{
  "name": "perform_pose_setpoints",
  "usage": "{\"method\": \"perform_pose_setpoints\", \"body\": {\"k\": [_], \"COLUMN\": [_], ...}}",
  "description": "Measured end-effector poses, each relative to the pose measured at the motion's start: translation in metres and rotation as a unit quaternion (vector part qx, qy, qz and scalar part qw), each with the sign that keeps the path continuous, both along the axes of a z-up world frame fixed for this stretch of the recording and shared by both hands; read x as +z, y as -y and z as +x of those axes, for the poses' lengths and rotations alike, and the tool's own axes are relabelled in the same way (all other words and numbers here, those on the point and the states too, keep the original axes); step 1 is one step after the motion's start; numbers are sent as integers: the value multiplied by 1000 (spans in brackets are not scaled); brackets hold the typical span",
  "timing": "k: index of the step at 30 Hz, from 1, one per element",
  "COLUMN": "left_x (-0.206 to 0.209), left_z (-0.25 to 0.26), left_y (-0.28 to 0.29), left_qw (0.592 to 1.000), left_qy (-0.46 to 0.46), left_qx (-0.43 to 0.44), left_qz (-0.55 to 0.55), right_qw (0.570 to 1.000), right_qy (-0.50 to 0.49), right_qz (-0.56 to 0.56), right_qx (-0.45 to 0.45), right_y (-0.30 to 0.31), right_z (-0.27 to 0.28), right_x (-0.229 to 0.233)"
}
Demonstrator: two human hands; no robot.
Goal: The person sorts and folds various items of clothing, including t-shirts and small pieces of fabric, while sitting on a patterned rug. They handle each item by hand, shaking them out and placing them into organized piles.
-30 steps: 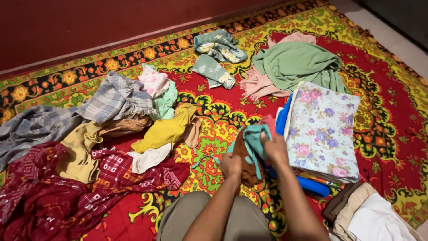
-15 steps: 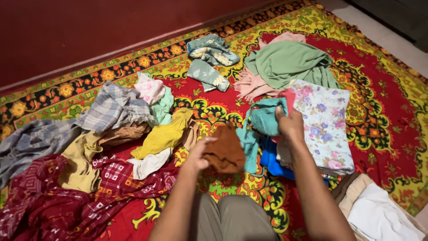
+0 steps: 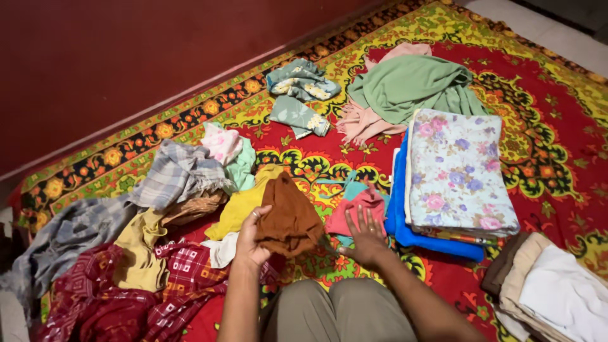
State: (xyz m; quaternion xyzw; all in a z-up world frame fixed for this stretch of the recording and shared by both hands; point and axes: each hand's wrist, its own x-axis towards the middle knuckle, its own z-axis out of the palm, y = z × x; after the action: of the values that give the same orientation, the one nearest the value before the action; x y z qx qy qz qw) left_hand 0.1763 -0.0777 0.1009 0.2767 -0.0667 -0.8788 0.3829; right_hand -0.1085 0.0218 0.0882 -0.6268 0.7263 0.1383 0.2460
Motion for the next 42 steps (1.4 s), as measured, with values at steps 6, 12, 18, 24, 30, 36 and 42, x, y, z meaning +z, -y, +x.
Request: {"method": "perform_pose_setpoints", "body": {"k": [6,12,18,24,30,36,42], "left_x": [6,33,48,11,4,-13,16], "left_z": [-24,-85,-165,-248,-294,-330,-338], "left_y": [-15,-51,-105,-165,-234,-263,-272], "left_qw": [999,991,941,697,760,704,691], "left_qy": [-30,-19,101,336,139,227,211], "left_qx": [-27,-133,-323,-457,-535,-496,-570], "left_qz": [-12,-2,-29,-438,-341,-455,-391], "right_qw": [961,439,356,539,645,683,850], "right_qy": [222,855,857,667,559,560,465], "right_qz": [-154,-31,-128,-305,-297,-259,-57], "right_qx": [-49,-274,-349,-415,-429,-391,-239], "right_y": [18,-47,-136,-234,-286,-323,-322], "right_z": [-34,-21,-68,-128,-191,-235,-310], "right_x": [-32,6,58,78,69,122,208]}}
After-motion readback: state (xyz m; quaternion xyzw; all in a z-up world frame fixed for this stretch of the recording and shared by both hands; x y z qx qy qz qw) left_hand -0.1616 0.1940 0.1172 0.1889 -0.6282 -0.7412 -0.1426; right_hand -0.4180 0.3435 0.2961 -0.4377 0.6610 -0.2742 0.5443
